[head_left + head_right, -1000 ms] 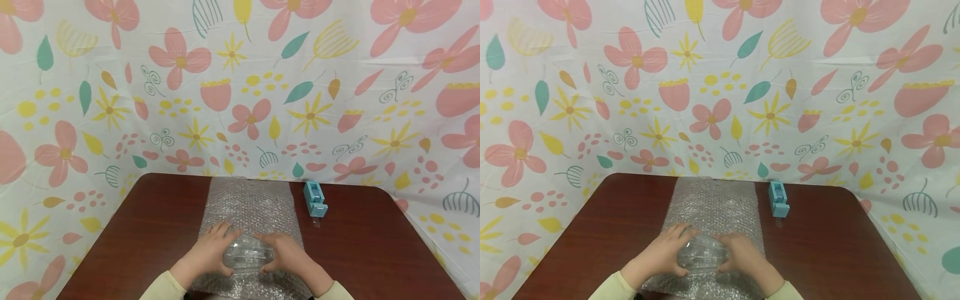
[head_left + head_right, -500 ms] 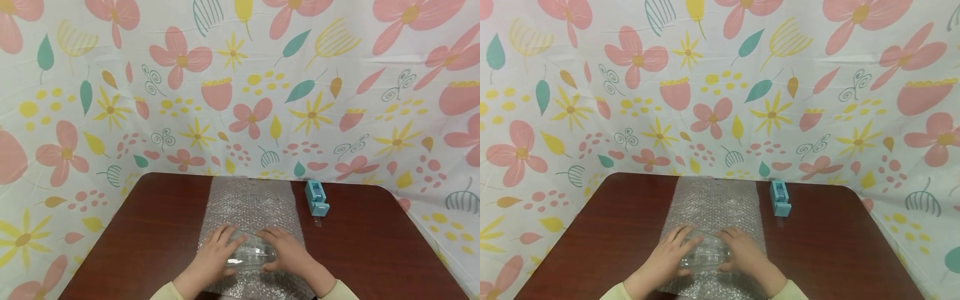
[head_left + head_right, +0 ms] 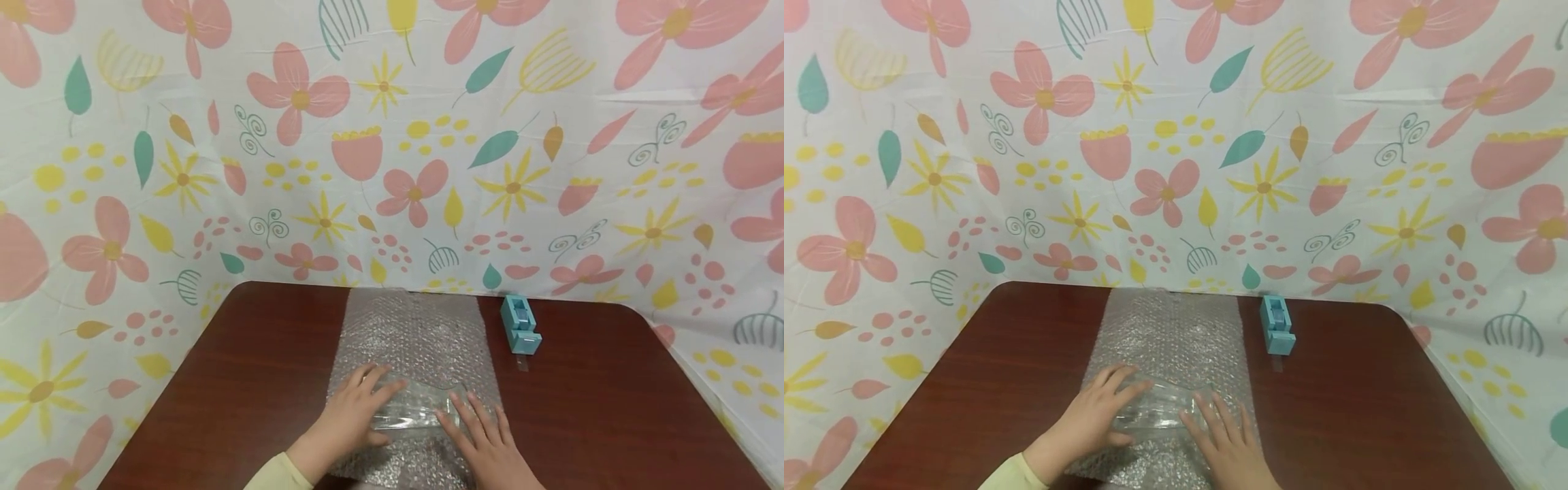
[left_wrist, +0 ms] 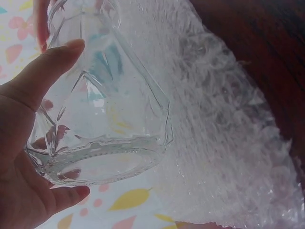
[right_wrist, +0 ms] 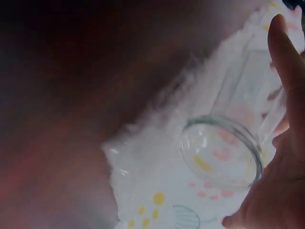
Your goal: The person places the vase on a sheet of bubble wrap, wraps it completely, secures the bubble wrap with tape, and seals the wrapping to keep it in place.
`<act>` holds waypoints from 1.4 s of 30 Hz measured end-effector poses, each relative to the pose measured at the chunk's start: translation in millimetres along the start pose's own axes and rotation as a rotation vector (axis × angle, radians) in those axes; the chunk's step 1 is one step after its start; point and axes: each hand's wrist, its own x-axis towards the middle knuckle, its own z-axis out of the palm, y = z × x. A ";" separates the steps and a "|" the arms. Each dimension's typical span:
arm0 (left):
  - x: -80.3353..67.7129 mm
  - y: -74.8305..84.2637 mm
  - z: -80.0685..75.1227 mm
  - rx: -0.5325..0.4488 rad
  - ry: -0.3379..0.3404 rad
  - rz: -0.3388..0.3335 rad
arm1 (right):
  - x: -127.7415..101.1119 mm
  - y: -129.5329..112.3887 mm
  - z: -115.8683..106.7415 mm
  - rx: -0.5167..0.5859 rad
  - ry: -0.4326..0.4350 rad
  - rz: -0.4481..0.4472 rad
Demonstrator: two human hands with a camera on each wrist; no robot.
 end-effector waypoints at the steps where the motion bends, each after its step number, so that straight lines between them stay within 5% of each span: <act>1: 0.4 -0.4 -0.1 -0.001 0.000 0.003 | -2.3 -1.2 1.9 -0.025 0.013 0.002; 14: 6.8 -4.8 -2.8 -0.051 -0.049 0.006 | -3.4 1.8 12.7 -0.122 0.087 -0.043; 26: 10.3 -6.6 -2.2 -0.070 -0.085 -0.005 | 1.5 -5.8 10.5 -0.222 0.019 -0.045; 34: 10.5 -5.5 -5.1 -0.072 -0.082 -0.012 | 3.7 -4.2 14.3 -0.264 0.079 -0.089; 38: 10.5 -5.6 -5.5 -0.077 -0.087 -0.013 | 6.9 -5.2 8.2 -0.220 0.021 -0.068; 42: 10.3 -5.8 -5.5 -0.083 -0.092 -0.013 | 19.2 -4.1 -11.9 -0.068 -0.137 0.003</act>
